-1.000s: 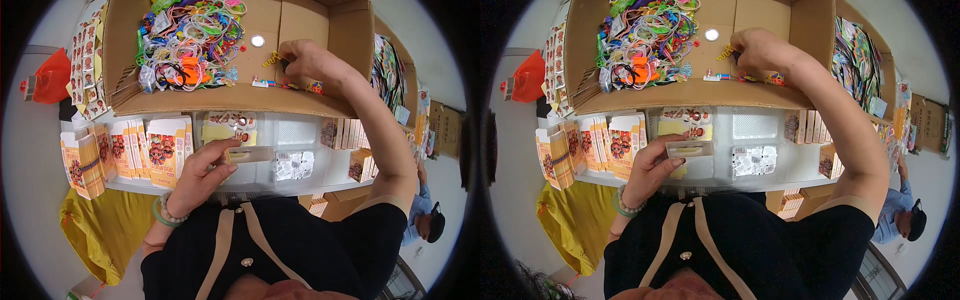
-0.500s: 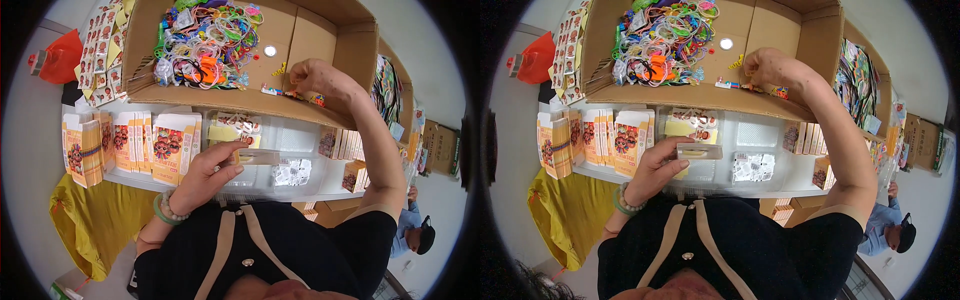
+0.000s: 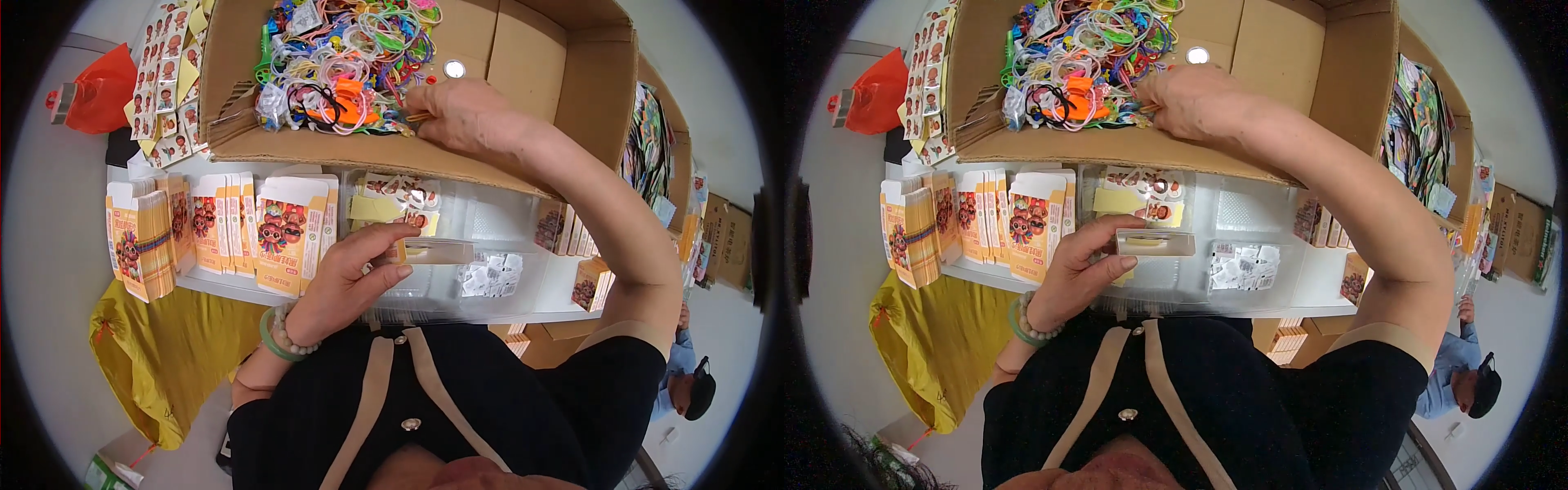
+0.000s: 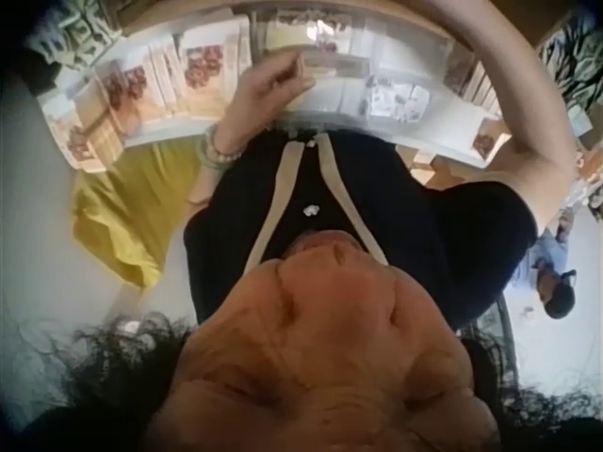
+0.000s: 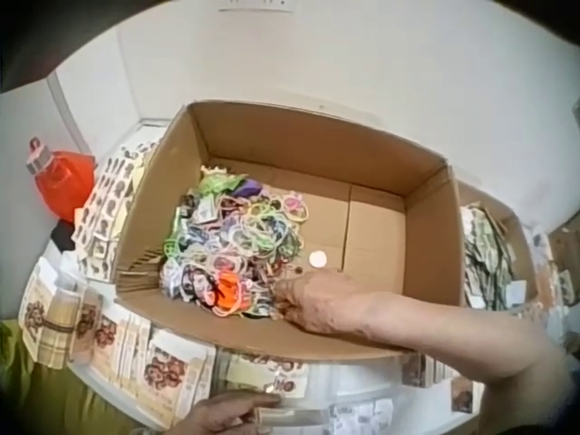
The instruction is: Package colorful hair accessories into decorative paper bags.
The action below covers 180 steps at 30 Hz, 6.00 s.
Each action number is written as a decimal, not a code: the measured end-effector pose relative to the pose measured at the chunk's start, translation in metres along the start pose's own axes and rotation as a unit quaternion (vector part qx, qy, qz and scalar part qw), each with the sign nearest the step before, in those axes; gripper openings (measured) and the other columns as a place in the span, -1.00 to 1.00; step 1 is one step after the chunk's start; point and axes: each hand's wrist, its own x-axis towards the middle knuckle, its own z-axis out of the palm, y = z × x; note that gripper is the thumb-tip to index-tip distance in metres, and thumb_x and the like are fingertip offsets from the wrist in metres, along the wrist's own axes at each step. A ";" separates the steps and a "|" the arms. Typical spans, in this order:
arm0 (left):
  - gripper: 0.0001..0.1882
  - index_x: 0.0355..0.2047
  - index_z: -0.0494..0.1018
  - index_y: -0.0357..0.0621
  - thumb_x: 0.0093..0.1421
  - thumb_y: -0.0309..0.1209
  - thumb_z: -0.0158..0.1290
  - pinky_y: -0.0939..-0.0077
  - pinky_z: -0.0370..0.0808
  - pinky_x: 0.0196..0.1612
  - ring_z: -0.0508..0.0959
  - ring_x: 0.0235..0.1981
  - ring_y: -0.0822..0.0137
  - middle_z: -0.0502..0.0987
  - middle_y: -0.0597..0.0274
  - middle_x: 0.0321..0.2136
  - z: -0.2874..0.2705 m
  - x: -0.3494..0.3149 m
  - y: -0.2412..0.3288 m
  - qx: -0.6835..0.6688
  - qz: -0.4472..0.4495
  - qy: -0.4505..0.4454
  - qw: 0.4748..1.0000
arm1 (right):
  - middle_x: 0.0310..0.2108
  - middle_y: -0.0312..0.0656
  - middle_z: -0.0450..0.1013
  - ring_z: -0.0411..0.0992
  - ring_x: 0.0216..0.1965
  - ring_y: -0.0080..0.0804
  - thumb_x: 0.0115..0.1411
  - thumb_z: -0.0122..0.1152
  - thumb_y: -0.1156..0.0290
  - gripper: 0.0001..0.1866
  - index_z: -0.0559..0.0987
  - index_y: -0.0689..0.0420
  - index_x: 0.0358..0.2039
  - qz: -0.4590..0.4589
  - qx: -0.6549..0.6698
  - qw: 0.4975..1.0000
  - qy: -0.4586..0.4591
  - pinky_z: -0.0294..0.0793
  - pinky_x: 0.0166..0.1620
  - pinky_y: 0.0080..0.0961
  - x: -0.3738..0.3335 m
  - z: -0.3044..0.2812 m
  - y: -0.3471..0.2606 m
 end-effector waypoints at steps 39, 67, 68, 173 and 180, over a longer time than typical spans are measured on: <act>-0.74 -0.13 0.38 -0.26 0.17 -0.48 0.07 0.64 0.37 -0.30 0.33 -0.41 0.55 0.44 0.32 -0.44 0.053 -0.008 0.001 0.019 -0.035 0.114 0.993 | -0.57 -0.20 0.38 0.42 -0.52 -0.28 0.12 0.06 0.49 -0.94 0.39 0.18 -0.41 -0.155 -0.023 0.929 0.334 0.36 -0.46 -0.38 -0.148 0.030 -0.037; -0.66 -0.01 0.34 -0.22 0.19 -0.49 0.05 0.70 0.34 -0.26 0.32 -0.33 0.61 0.38 0.43 -0.35 0.045 -0.004 -0.024 -0.110 0.031 0.060 0.992 | -0.25 -0.06 0.46 0.46 -0.34 -0.16 0.01 0.12 0.63 -0.74 0.53 0.20 -0.23 -0.204 0.083 0.895 0.387 0.46 -0.25 -0.46 -0.159 0.065 -0.049; -0.61 0.05 0.33 -0.21 0.20 -0.48 0.04 0.67 0.39 -0.23 0.39 -0.28 0.57 0.44 0.40 -0.29 0.042 -0.006 -0.023 -0.138 0.027 0.047 0.989 | -0.25 -0.06 0.46 0.46 -0.34 -0.16 0.01 0.12 0.63 -0.74 0.53 0.20 -0.23 -0.206 0.082 0.895 0.386 0.46 -0.25 -0.46 -0.163 0.066 -0.049; -0.75 -0.12 0.46 -0.31 0.16 -0.60 0.00 0.66 0.39 -0.17 0.47 -0.25 0.46 0.52 0.20 -0.25 0.068 -0.096 -0.049 0.072 0.022 0.024 0.997 | -0.24 -0.02 0.48 0.46 -0.19 -0.08 0.02 0.17 0.63 -0.75 0.52 0.28 -0.22 -0.139 0.302 0.918 0.217 0.48 -0.14 -0.37 -0.216 0.167 -0.082; -0.71 -0.09 0.46 -0.30 0.18 -0.49 0.02 0.52 0.44 -0.19 0.52 -0.28 0.34 0.54 0.12 -0.25 0.067 -0.086 -0.026 0.145 0.072 0.105 0.981 | -0.19 -0.03 0.46 0.48 -0.19 -0.19 0.04 0.20 0.59 -0.60 0.47 0.19 -0.05 -0.142 0.382 0.843 0.351 0.49 -0.15 -0.41 -0.210 0.169 -0.086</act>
